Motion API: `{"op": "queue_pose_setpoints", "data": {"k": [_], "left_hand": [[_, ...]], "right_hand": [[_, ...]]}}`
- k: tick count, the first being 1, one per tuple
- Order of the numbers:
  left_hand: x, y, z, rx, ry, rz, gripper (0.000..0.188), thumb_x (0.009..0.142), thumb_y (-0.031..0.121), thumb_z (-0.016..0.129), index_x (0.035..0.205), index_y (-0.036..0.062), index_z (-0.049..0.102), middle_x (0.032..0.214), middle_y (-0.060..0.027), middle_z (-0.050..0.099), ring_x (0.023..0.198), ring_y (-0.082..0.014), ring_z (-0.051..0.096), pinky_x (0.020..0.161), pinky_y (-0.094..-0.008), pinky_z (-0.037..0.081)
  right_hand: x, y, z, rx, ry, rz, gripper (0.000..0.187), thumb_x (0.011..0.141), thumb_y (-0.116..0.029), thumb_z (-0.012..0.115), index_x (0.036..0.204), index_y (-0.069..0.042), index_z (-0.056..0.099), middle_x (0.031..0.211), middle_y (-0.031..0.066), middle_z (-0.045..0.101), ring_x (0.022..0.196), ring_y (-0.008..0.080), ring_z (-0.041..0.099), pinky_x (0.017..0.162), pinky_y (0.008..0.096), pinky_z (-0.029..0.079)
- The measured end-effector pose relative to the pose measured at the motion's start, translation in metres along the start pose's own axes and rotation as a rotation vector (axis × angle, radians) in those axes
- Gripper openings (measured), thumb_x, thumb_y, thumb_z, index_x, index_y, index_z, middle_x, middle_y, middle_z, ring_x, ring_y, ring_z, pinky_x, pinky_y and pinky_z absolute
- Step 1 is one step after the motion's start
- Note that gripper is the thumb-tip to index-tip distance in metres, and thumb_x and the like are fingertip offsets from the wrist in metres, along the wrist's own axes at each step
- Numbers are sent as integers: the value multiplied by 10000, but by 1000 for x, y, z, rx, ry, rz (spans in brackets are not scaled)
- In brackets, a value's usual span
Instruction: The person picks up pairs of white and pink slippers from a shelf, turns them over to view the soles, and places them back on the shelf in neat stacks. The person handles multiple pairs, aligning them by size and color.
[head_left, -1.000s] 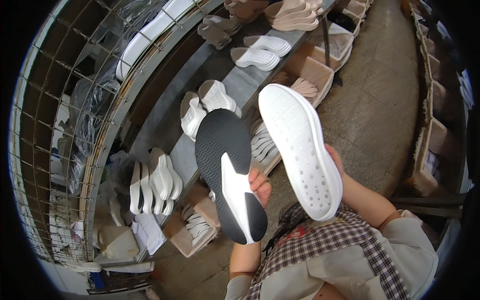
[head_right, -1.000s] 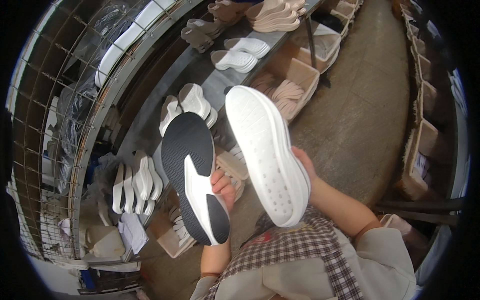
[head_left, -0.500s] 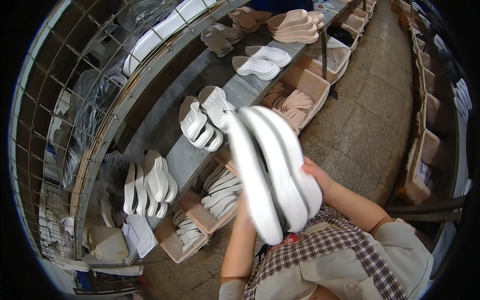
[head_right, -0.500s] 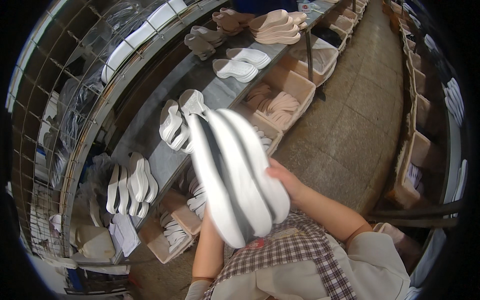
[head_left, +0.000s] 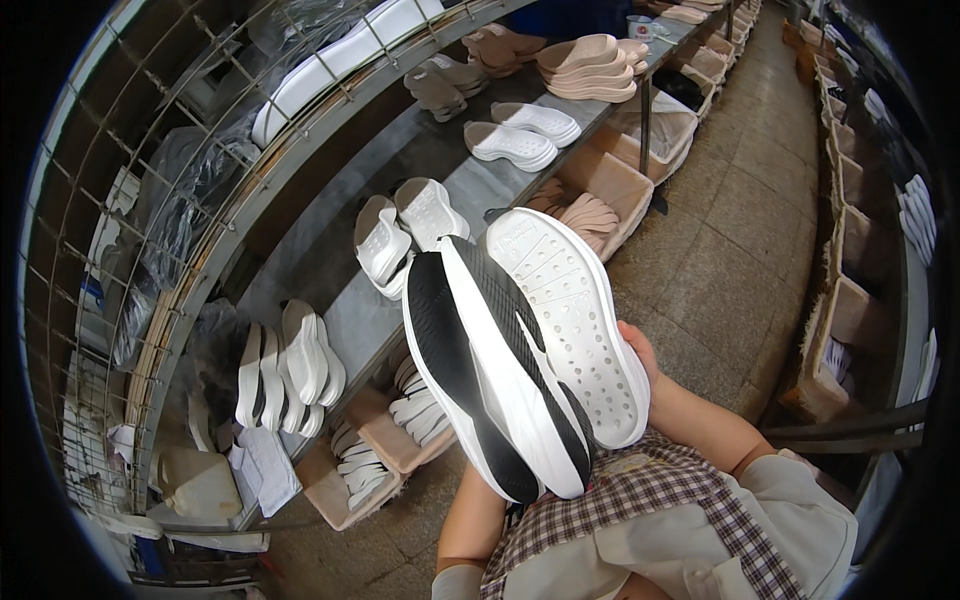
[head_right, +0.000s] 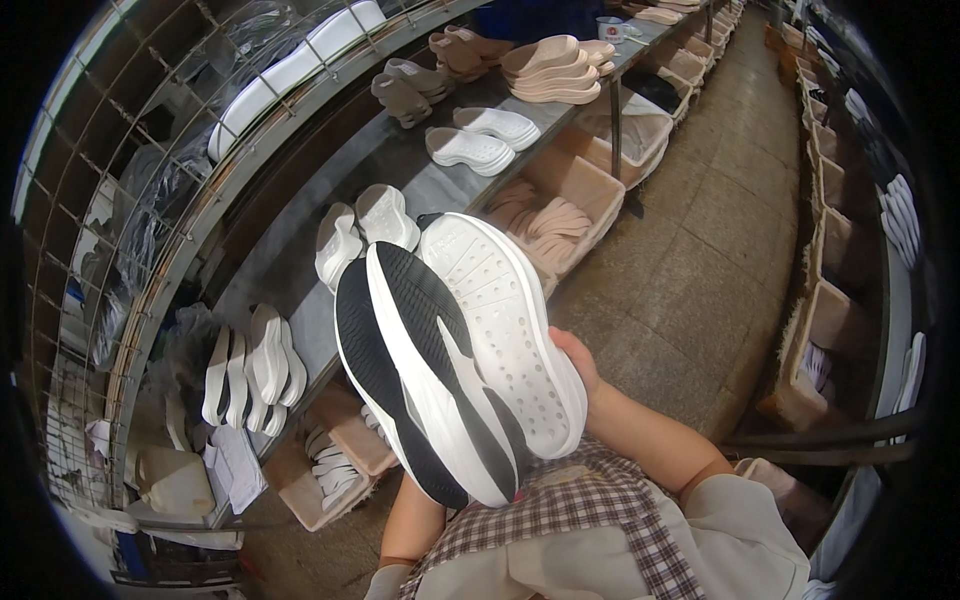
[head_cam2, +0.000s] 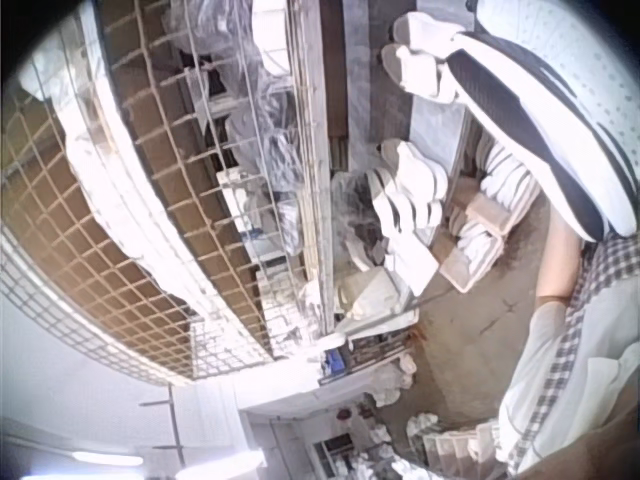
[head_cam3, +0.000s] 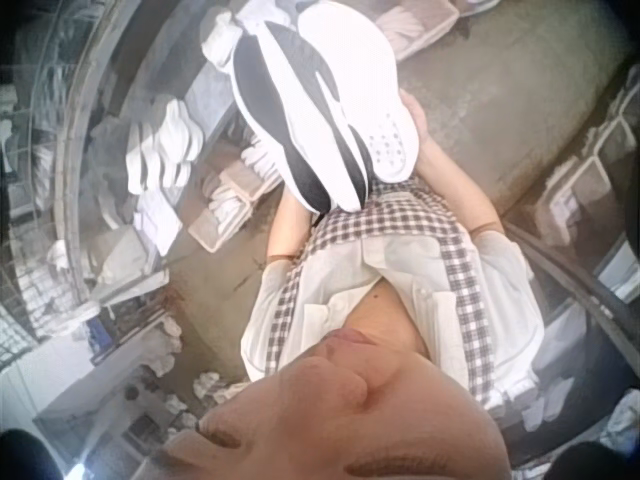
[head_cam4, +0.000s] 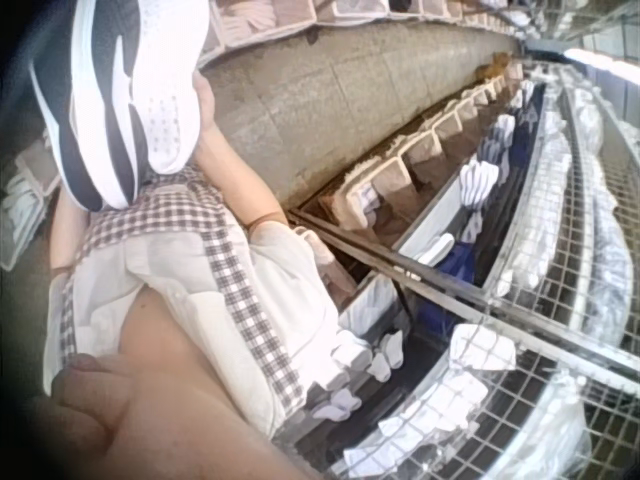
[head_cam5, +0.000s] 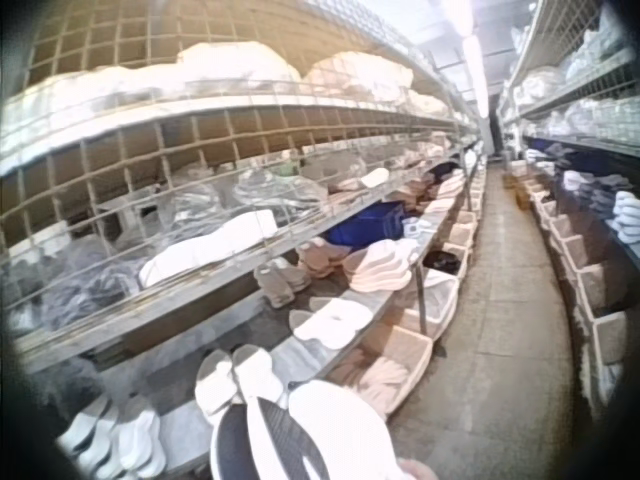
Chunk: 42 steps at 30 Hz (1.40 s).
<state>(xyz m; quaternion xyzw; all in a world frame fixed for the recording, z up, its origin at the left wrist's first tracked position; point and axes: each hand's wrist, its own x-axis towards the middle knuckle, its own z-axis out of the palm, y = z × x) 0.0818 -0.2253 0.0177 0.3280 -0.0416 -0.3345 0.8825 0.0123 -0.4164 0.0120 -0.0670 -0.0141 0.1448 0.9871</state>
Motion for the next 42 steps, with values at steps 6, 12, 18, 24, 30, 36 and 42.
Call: {"op": "queue_pose_setpoints", "data": {"k": [6,12,18,24,30,36,42], "left_hand": [[-5,5,-9,-32,-6,12,503,939,355,488,1329,52,388,1232,-180,479,1135,-302,503,893,-450,484],[-30,11,-30,-121,-2,48,533,943,360,483,1356,44,364,1252,-202,474,1134,-321,510,891,-450,494],[-64,13,-54,-258,1,131,563,947,365,477,1382,36,339,1272,-224,470,1134,-339,517,888,-449,503],[-84,20,-62,-577,-142,253,594,951,370,472,1409,27,314,1292,-246,466,1134,-358,525,885,-448,512],[-122,43,-66,-735,-128,286,559,948,441,459,1405,128,381,1349,-149,469,1098,-298,550,873,-420,511],[-135,53,-63,-717,7,475,603,943,394,478,1378,-5,355,1297,-243,469,1073,-374,580,802,-503,564],[-130,57,-64,-674,98,499,570,937,361,502,1313,-54,401,1165,-225,557,968,-336,635,748,-467,586]], "right_hand": [[4,4,14,-79,25,39,632,894,-378,495,1379,7,369,1307,204,500,1137,314,547,960,427,458],[10,18,44,-841,134,-72,894,765,-387,701,1446,-49,231,1374,166,407,1217,270,460,974,410,429],[54,-11,33,-342,27,40,634,875,-404,517,1354,-4,402,1202,205,576,1058,312,607,913,428,509],[158,-62,37,-575,162,-105,469,919,-330,504,1238,13,517,1118,158,637,955,271,653,869,421,530],[284,-88,72,-718,122,102,432,854,-276,472,1140,38,552,1053,197,649,936,306,652,884,423,513],[349,-74,70,-1217,318,25,427,807,-243,539,1102,65,558,971,158,641,859,254,631,804,378,503],[357,-96,50,-1835,490,-28,536,830,-377,555,1149,54,554,1075,147,600,907,235,567,764,347,444]]}}
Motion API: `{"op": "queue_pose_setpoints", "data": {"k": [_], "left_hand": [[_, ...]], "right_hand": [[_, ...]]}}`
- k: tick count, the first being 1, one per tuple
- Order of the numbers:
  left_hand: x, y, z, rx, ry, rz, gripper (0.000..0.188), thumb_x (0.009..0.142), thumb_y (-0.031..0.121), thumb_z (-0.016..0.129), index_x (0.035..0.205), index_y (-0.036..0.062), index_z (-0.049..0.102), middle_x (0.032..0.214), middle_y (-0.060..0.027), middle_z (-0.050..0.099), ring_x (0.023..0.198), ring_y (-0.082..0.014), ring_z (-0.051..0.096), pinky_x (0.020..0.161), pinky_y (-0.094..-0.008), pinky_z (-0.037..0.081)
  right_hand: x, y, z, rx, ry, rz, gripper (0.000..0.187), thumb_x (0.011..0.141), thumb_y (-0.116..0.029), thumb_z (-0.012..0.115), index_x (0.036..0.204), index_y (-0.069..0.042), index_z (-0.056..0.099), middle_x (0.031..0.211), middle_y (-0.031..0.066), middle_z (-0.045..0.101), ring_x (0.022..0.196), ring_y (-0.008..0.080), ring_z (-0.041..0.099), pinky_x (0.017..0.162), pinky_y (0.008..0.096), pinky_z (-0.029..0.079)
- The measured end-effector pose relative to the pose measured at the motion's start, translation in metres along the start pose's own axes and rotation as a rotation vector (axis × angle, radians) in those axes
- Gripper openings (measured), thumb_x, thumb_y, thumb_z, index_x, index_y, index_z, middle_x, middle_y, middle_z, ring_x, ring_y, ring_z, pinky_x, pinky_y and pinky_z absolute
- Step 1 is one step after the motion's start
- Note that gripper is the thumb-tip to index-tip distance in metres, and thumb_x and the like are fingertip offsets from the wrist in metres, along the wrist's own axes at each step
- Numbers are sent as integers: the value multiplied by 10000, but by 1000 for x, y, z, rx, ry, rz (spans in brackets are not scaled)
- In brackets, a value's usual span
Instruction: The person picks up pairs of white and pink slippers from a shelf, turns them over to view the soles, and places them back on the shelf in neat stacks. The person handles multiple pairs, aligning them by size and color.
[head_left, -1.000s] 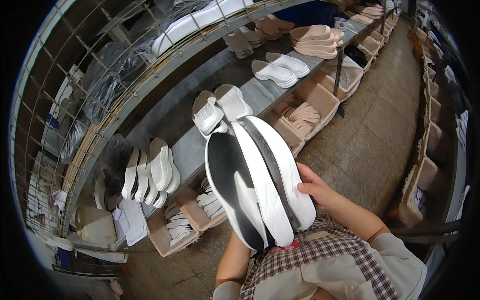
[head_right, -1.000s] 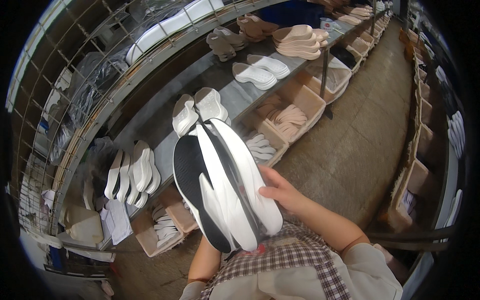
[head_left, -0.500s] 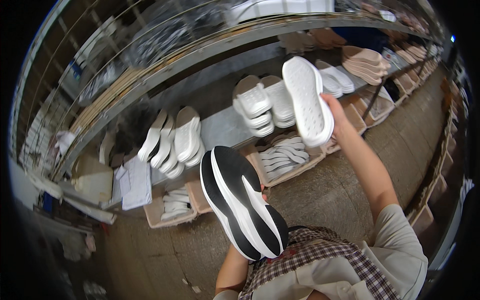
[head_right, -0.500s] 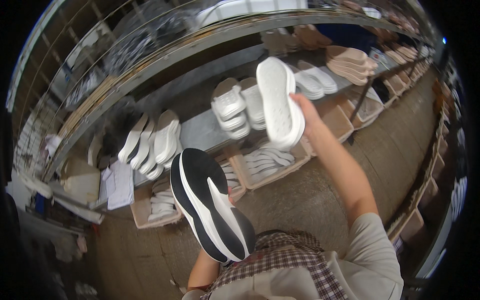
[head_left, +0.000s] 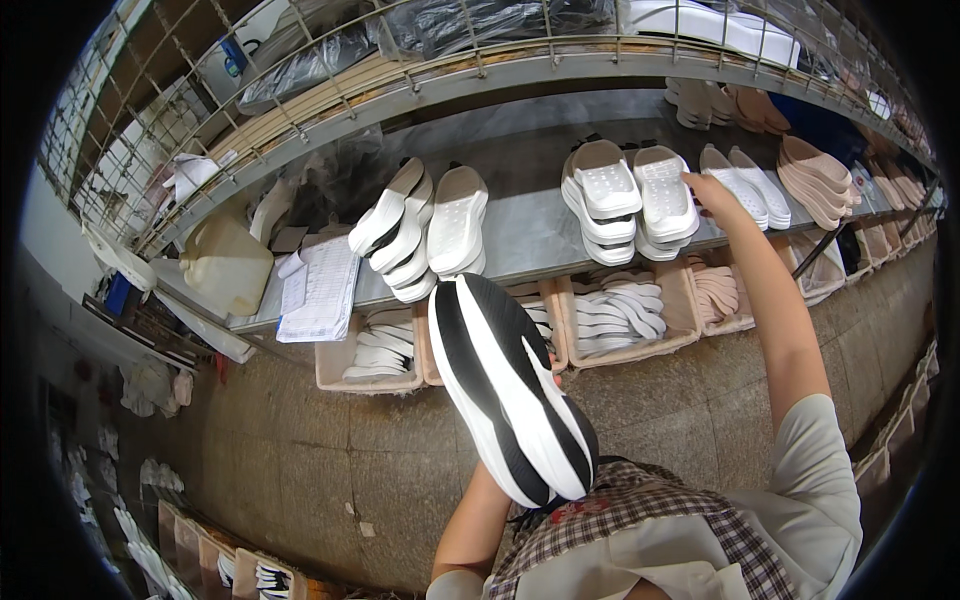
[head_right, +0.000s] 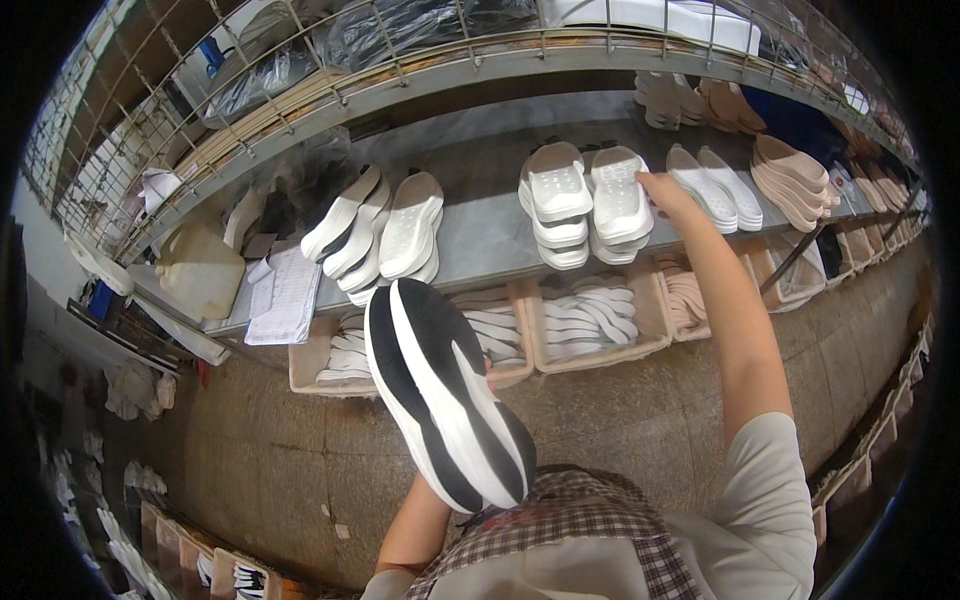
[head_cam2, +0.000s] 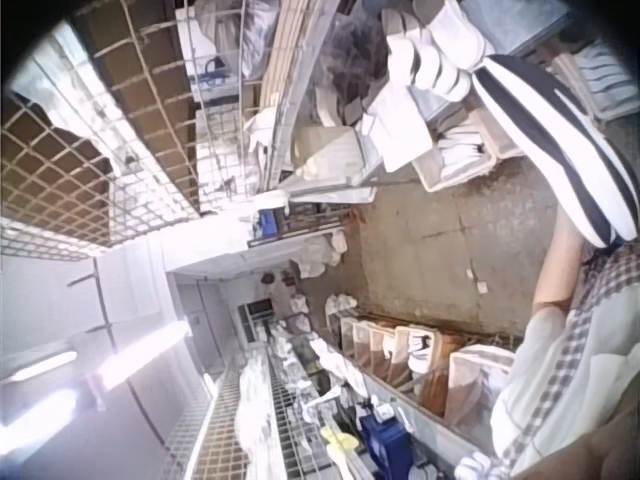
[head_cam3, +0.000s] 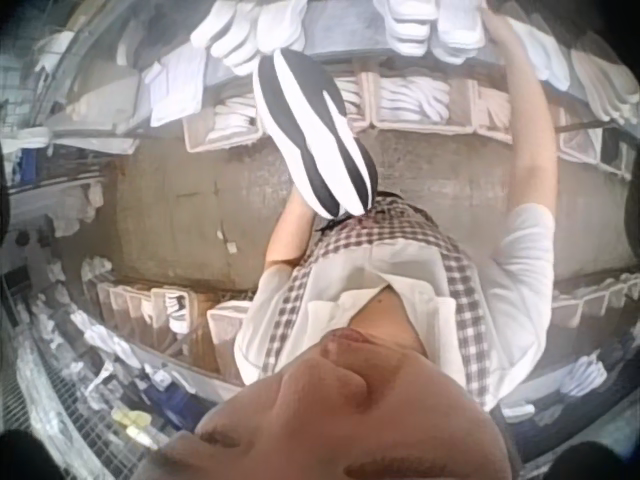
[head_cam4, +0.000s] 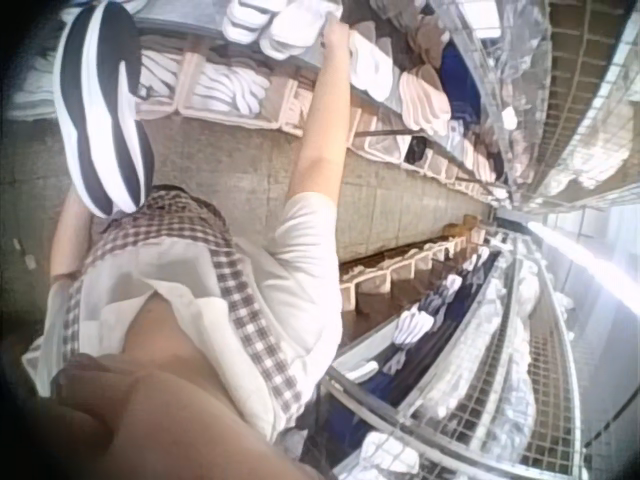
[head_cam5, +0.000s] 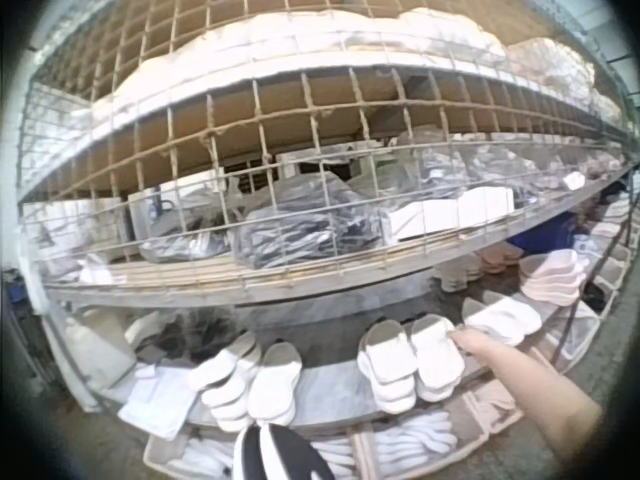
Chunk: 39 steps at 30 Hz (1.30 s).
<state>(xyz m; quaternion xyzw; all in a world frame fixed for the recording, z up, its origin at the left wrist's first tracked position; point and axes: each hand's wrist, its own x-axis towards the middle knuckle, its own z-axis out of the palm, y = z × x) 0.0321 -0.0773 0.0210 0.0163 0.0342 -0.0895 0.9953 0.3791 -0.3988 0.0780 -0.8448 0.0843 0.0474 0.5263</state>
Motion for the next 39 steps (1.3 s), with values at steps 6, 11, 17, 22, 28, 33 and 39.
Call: {"op": "queue_pose_setpoints", "data": {"k": [6,11,17,22,28,33,39], "left_hand": [[25,-14,-18,274,-256,123,342,921,118,544,1244,8,517,1138,-151,605,908,-188,659,681,-238,590],[25,-35,-14,577,132,111,388,942,262,518,1228,-2,523,1070,-126,637,883,-217,662,723,-319,578],[28,-49,0,577,104,-67,379,947,247,509,1228,-8,517,1080,-124,622,922,-205,641,761,-312,560],[34,-53,0,528,56,-213,372,948,239,513,1233,-1,506,1088,-110,612,943,-193,628,774,-301,549],[30,-44,-3,525,26,-288,365,950,229,517,1239,7,494,1097,-93,599,968,-179,612,790,-288,537],[27,-31,-10,698,8,6,375,933,208,557,1233,-5,485,1107,-102,588,987,-183,601,810,-298,527],[20,-1,4,797,179,160,613,953,164,536,1434,69,168,1318,-142,433,1176,-211,472,947,-353,438]], "right_hand": [[-120,-11,25,167,91,-751,385,869,-222,617,1196,-31,552,1142,76,575,975,165,534,849,276,431],[-284,10,84,-46,-799,-602,985,797,-254,733,1485,-41,62,1520,171,151,1374,282,246,1108,436,232],[-301,31,89,898,-845,92,825,751,-52,606,1462,-13,190,1426,192,365,1289,294,418,1049,404,368],[-295,47,90,1113,-911,27,872,730,-210,631,1447,3,182,1362,205,424,1238,299,476,1024,406,408],[-298,51,94,1192,-893,100,905,684,-189,662,1453,-72,200,1355,195,430,1216,326,490,996,436,435],[-313,39,110,748,-760,6,857,768,-73,613,1479,-33,137,1450,176,332,1328,259,356,1076,376,309],[-310,17,134,221,-624,-416,937,814,-222,663,1473,-11,32,1437,221,281,1339,292,278,1101,394,240]]}}
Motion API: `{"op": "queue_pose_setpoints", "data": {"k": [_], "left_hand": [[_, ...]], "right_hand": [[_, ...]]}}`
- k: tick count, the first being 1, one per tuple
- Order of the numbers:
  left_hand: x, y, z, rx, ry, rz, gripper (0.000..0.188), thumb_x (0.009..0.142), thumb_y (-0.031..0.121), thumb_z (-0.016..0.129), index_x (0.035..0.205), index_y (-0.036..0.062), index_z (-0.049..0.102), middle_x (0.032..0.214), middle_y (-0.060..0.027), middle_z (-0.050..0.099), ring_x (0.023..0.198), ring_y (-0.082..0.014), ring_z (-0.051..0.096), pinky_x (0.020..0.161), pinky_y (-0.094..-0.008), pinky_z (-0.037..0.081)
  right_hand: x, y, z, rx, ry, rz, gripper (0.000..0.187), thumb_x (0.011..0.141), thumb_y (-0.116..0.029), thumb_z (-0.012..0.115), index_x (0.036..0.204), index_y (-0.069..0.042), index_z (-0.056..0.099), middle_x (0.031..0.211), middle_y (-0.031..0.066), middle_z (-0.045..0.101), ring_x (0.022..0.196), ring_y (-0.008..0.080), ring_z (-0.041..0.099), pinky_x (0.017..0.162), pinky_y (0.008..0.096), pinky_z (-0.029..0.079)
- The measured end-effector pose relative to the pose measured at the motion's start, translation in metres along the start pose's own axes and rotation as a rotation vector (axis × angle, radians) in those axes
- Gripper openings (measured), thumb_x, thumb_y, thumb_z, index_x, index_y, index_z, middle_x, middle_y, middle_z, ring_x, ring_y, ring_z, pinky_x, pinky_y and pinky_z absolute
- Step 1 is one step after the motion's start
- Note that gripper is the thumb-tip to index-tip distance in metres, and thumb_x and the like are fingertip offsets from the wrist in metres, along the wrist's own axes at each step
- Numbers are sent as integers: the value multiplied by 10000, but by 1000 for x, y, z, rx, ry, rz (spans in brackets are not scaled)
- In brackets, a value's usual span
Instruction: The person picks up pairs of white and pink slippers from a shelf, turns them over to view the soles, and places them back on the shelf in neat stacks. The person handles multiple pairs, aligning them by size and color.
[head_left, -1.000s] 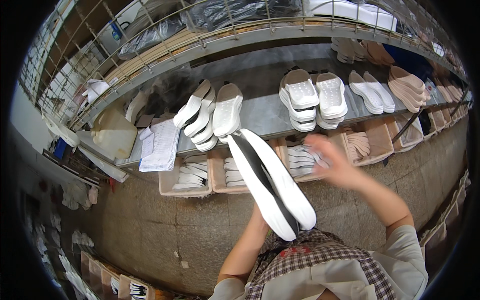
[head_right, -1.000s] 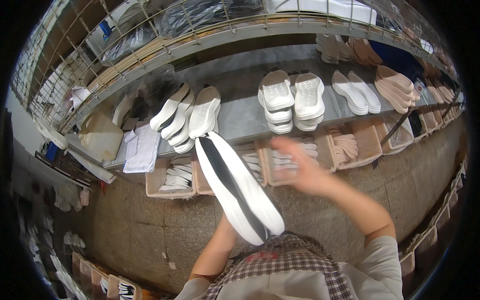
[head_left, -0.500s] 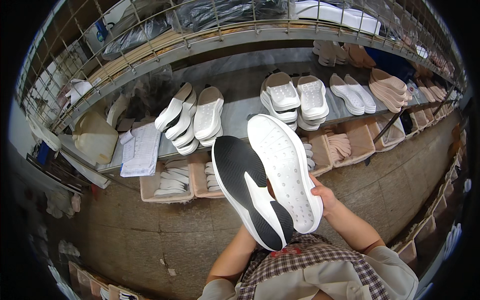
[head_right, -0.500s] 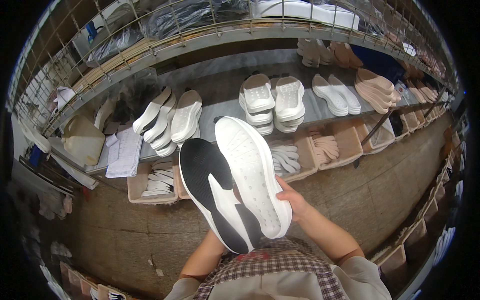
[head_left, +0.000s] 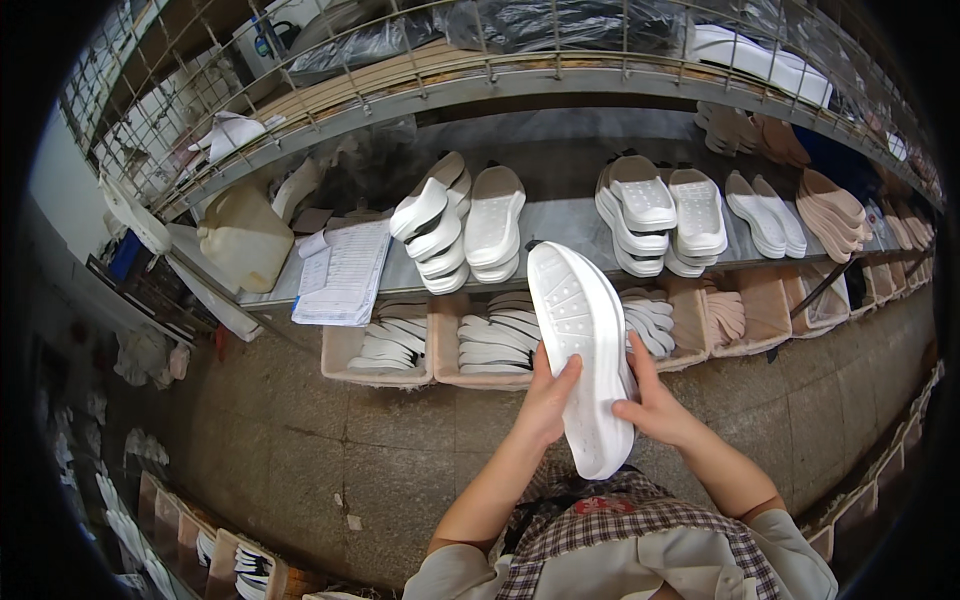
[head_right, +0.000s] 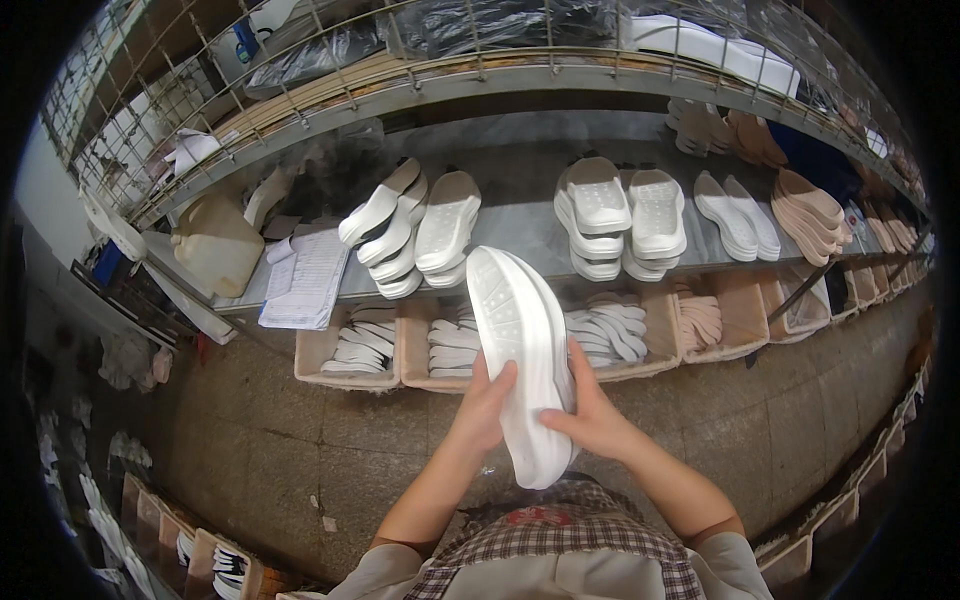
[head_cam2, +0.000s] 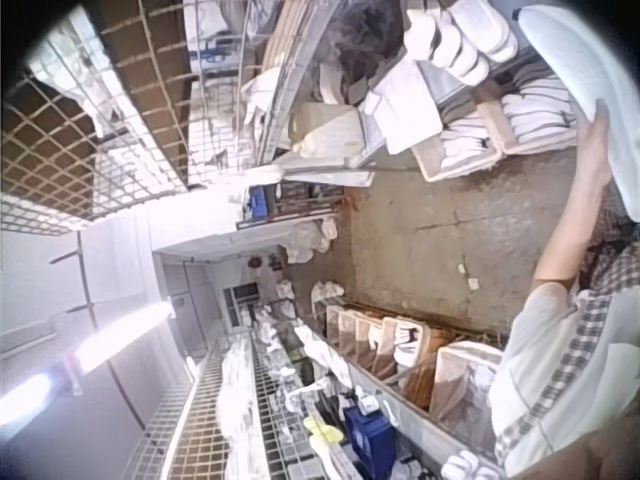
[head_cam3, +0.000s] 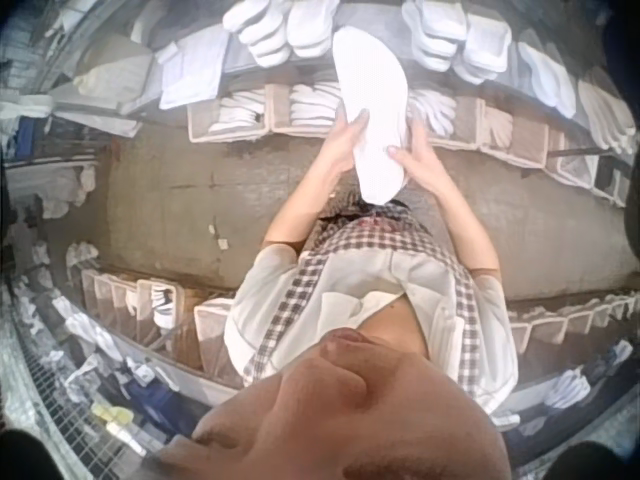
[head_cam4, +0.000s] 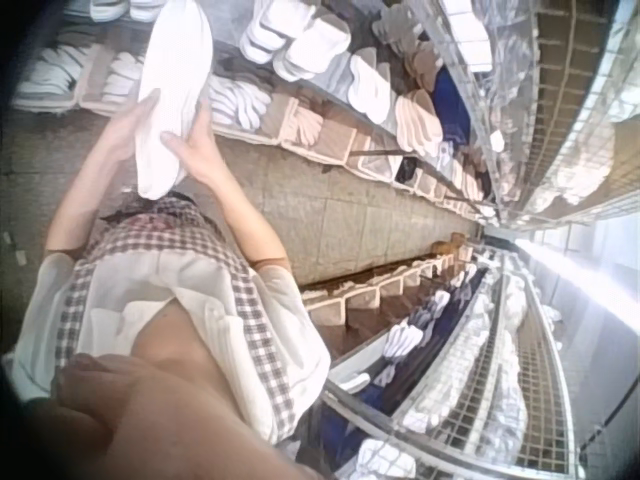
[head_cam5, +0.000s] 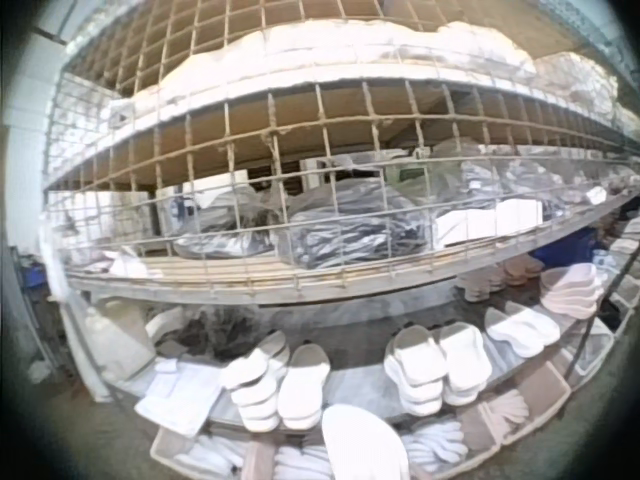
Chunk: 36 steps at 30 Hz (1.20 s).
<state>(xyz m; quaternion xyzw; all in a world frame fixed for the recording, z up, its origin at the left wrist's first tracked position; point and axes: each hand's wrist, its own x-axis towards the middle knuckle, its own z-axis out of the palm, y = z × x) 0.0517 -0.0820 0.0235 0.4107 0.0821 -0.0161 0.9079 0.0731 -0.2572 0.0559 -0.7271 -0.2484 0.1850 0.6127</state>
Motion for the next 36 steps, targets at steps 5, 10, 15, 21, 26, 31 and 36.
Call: {"op": "queue_pose_setpoints", "data": {"k": [5,10,15,21,26,31,36], "left_hand": [[-6,42,-3,159,-7,52,689,955,162,526,1476,72,83,1399,-168,332,1260,-225,371,1032,-355,341],[-12,80,-37,195,4,282,621,983,256,452,1477,90,114,1454,-182,323,1338,-291,321,1054,-423,297],[-27,83,-85,156,227,159,372,956,177,517,1299,70,417,1222,-128,547,1128,-229,524,911,-364,429],[-54,60,-138,89,295,43,264,935,149,554,1181,64,510,1085,-89,614,977,-188,597,825,-312,463],[-65,53,-161,24,414,22,217,934,149,551,1135,69,535,1035,-70,613,936,-186,602,806,-319,475],[-60,44,-163,47,366,-19,215,930,150,560,1133,81,543,1034,-55,613,944,-171,593,803,-300,467],[-53,21,-151,179,169,-155,229,936,168,561,1149,86,541,1058,-56,609,962,-159,586,822,-283,458]], "right_hand": [[46,-9,12,328,24,111,991,752,-90,657,1469,-22,-25,1415,246,317,1304,319,367,1056,419,348],[126,-32,-6,862,-29,336,661,823,-248,543,1389,-7,301,1235,194,540,1107,327,570,951,403,482],[246,-62,2,800,9,216,548,860,-378,535,1254,0,495,1188,155,598,1070,279,594,978,413,435],[338,-65,26,687,-45,387,503,860,-446,531,1173,-57,589,1164,107,630,1077,266,590,991,420,406],[355,-52,39,516,53,428,535,875,-513,490,1167,-81,610,1151,65,642,1059,235,582,956,385,425],[354,-47,44,422,128,398,581,889,-566,435,1182,-95,607,1220,65,607,1133,230,527,987,367,383],[331,-54,34,161,364,377,932,799,-710,457,1450,-69,274,1516,146,220,1329,322,273,1091,474,180]]}}
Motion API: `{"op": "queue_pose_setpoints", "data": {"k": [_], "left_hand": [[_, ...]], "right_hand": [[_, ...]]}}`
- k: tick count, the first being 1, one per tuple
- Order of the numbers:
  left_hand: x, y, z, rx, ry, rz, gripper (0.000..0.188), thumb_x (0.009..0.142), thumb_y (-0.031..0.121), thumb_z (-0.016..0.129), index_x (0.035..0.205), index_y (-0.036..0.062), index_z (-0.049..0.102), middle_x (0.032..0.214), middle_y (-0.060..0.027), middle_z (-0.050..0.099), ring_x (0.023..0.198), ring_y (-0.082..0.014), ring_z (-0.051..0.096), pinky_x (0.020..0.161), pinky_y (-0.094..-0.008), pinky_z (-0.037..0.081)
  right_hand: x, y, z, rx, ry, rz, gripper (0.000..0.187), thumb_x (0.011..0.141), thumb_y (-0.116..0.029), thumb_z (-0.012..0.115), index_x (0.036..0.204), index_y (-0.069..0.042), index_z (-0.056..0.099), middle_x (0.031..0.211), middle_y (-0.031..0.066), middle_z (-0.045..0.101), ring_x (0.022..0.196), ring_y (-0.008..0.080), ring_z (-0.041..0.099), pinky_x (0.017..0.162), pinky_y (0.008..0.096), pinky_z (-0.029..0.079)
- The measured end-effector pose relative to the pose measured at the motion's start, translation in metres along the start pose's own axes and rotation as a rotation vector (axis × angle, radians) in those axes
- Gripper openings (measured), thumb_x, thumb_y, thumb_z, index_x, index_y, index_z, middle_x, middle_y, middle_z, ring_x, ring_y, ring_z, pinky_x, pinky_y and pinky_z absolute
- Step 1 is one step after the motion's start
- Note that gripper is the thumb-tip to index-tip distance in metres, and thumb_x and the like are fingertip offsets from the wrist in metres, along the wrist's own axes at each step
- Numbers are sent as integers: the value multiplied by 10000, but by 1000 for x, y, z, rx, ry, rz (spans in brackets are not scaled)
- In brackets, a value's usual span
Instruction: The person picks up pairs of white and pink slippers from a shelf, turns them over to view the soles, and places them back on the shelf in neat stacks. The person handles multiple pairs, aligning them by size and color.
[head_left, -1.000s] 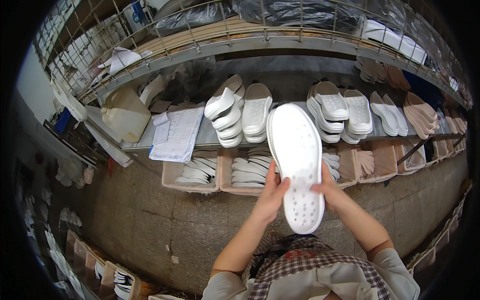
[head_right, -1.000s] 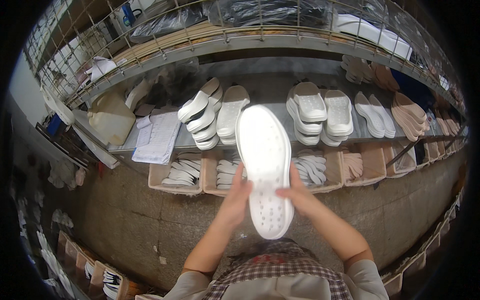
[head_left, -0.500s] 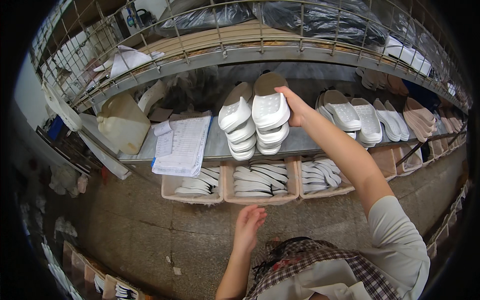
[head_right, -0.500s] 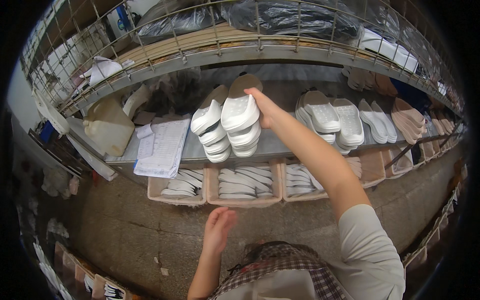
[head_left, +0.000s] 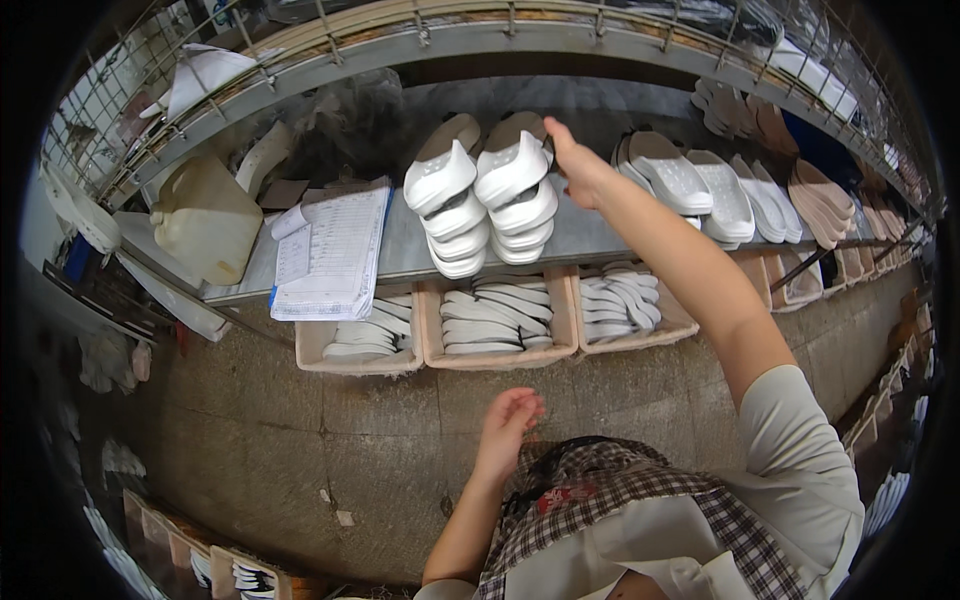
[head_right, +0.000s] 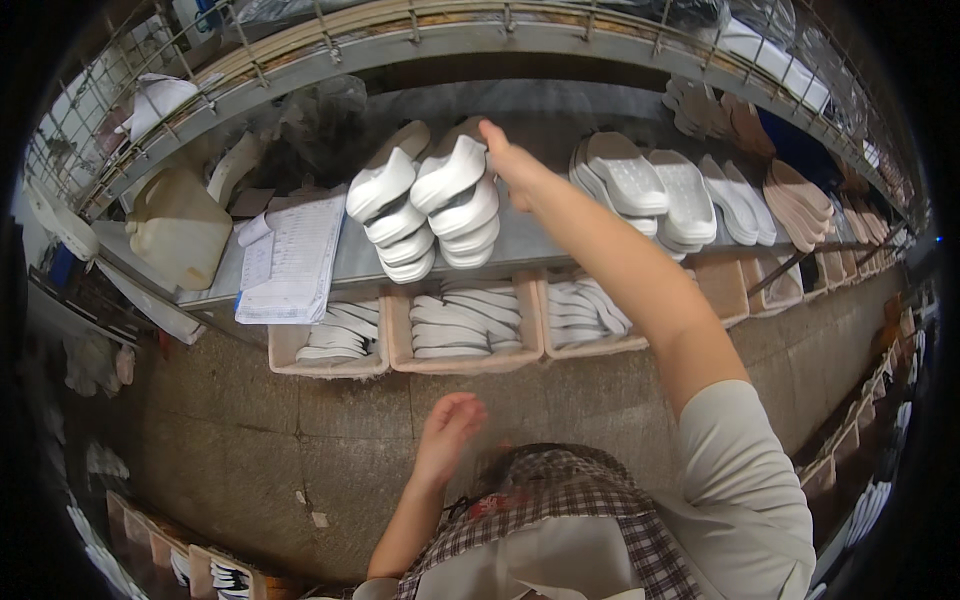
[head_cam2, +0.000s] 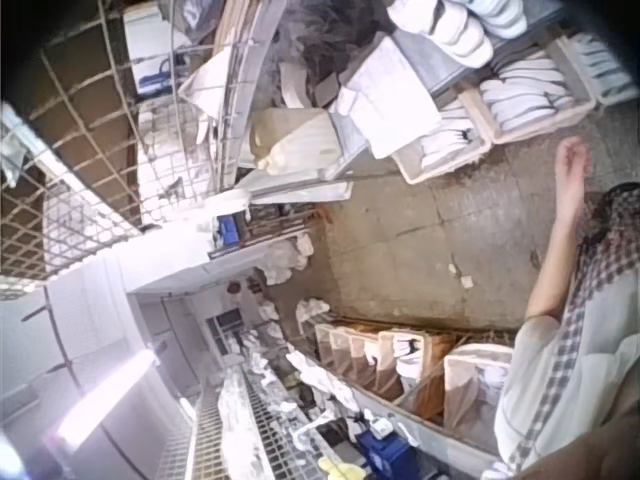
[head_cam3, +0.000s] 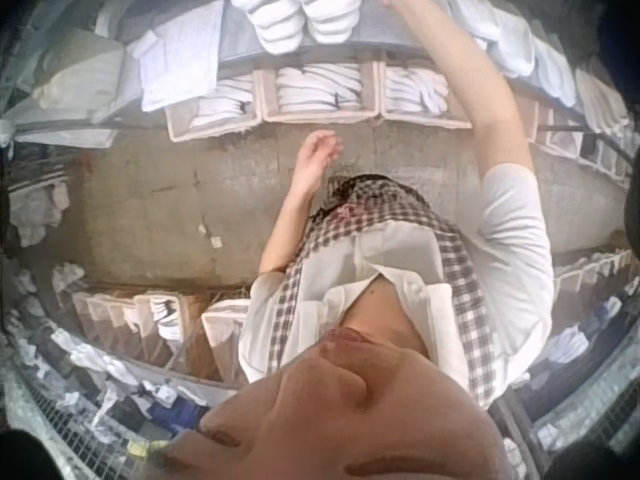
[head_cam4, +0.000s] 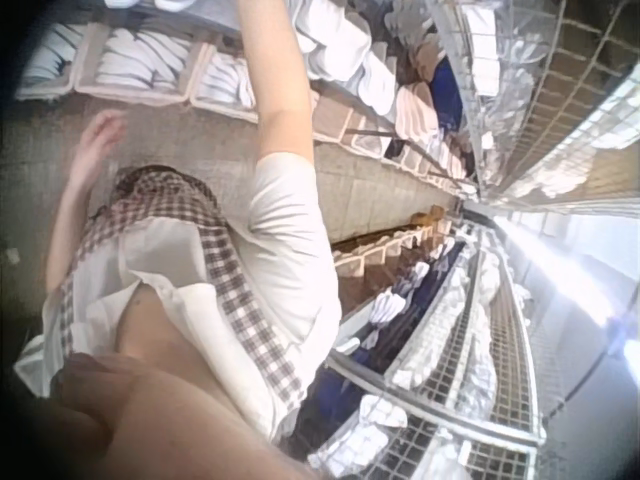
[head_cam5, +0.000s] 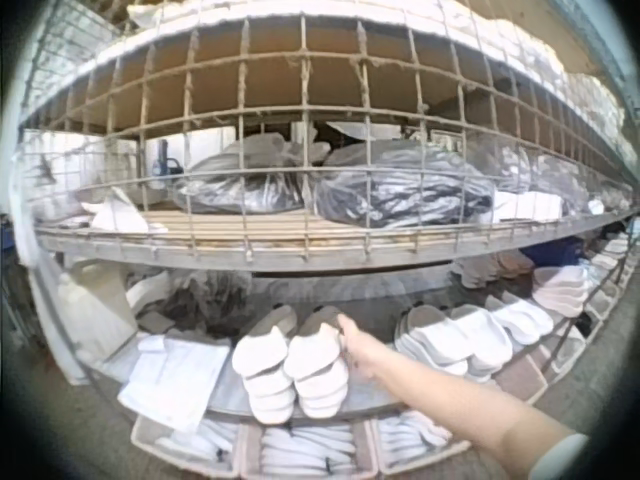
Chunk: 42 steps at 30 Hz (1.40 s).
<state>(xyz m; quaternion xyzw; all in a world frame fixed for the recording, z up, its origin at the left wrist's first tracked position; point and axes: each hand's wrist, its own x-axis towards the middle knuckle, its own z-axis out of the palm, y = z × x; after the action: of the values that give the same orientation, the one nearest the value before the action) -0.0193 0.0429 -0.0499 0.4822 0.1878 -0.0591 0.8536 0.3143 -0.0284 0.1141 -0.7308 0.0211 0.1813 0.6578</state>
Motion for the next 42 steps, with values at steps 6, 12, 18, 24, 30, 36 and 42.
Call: {"op": "queue_pose_setpoints", "data": {"k": [6,12,18,24,30,36,42], "left_hand": [[6,-25,23,112,-178,-105,241,938,179,563,1153,75,532,1091,-68,604,983,-166,583,842,-282,459],[13,-50,57,233,-380,-266,237,947,186,547,1139,50,527,1063,-40,602,957,-116,565,802,-239,430],[27,-76,102,346,-545,-327,259,946,205,547,1148,45,523,1066,-40,609,958,-112,563,800,-236,424],[34,-116,168,490,-642,-360,263,939,205,558,1157,64,517,1060,-32,616,953,-120,569,801,-246,427],[32,-179,272,532,-767,-369,271,934,181,566,1166,52,513,1088,-45,597,960,-124,571,823,-255,441],[53,-185,370,1101,-716,296,365,859,150,640,1178,20,520,1144,-100,556,1065,-224,522,930,-343,421],[147,-35,389,1687,266,1451,683,790,190,691,1368,9,374,1423,-232,365,1328,-388,333,1067,-504,267]], "right_hand": [[-69,13,-61,-26,-155,-342,369,913,-318,546,1185,-69,532,1171,70,570,999,135,567,829,298,438],[-164,115,-140,-637,-747,-291,478,887,-388,579,1182,-15,524,1141,117,597,1033,245,590,923,392,467],[-262,261,-226,-1484,-662,35,486,830,-413,611,1164,-64,563,1089,193,608,1036,364,586,859,466,486],[-361,374,-289,-1201,-556,352,450,799,-368,611,1163,-104,577,1066,201,631,992,370,611,824,461,496],[-419,429,-355,-842,-232,323,401,807,-316,573,1139,-91,587,1057,212,625,980,385,605,818,466,486],[-460,458,-451,-883,-48,414,442,791,-355,622,1100,-41,601,1073,192,611,1018,365,583,862,447,475],[-493,489,-529,-810,71,483,467,777,-351,660,1136,-59,596,1101,176,595,1061,349,557,874,450,468]]}}
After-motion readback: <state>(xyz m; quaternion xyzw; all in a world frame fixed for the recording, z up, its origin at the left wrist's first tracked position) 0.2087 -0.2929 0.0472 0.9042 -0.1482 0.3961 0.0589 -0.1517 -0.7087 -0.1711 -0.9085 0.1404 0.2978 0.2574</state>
